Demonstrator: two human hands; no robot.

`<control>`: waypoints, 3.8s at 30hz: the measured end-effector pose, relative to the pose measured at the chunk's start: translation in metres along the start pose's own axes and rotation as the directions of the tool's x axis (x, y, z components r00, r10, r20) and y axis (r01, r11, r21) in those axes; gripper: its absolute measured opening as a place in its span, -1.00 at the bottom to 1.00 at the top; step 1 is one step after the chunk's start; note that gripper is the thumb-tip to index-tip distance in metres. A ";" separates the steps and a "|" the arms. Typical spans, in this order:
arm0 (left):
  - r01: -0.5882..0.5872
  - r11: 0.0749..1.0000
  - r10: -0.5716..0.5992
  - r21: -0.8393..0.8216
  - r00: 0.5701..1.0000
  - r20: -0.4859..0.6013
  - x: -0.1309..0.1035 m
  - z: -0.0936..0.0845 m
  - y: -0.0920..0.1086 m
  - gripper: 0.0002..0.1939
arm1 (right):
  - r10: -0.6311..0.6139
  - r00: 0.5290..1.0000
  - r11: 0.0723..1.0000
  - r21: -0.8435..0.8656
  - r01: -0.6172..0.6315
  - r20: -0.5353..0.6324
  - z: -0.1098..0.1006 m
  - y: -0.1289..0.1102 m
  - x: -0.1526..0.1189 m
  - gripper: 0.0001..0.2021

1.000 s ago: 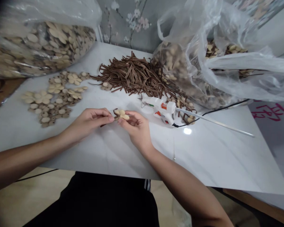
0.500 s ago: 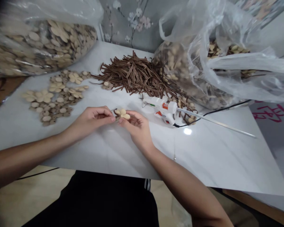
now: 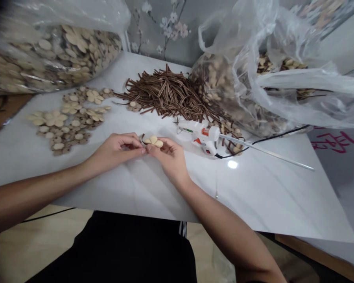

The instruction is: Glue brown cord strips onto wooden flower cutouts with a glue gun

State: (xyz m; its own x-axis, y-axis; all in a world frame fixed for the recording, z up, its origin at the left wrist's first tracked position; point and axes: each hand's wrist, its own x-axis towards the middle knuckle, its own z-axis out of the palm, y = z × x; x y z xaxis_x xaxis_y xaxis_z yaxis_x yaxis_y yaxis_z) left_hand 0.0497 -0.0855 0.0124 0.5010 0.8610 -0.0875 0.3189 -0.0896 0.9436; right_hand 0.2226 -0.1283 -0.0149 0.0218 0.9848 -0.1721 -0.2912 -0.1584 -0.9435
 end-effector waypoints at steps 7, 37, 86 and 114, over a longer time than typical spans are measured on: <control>-0.195 0.956 0.226 0.218 0.965 -0.130 -0.001 -0.009 0.004 -0.77 | 0.044 0.991 0.995 0.083 -0.055 0.129 -0.005 -0.006 -0.002 -0.90; -0.097 0.995 0.097 0.020 0.995 0.002 -0.002 -0.009 0.009 -0.74 | 0.058 0.985 0.998 -0.041 -0.052 0.160 -0.003 -0.016 -0.010 -0.75; -0.394 0.639 0.574 0.660 0.816 -0.068 -0.017 -0.002 0.003 -0.90 | -0.231 0.971 0.907 -0.347 0.237 0.060 0.003 -0.025 -0.028 -0.75; 0.114 0.960 -0.075 -0.255 0.985 0.157 -0.006 -0.008 0.004 -0.80 | 0.103 0.992 0.994 -0.044 -0.100 0.077 -0.016 -0.029 -0.008 -0.84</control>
State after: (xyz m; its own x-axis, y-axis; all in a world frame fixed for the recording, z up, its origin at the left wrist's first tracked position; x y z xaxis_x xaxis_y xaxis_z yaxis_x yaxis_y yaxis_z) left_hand 0.0418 -0.0869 0.0195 0.5958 0.7759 -0.2073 0.1583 0.1396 0.9775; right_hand 0.2462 -0.1327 0.0090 -0.0822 0.9657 -0.2463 -0.2494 -0.2592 -0.9331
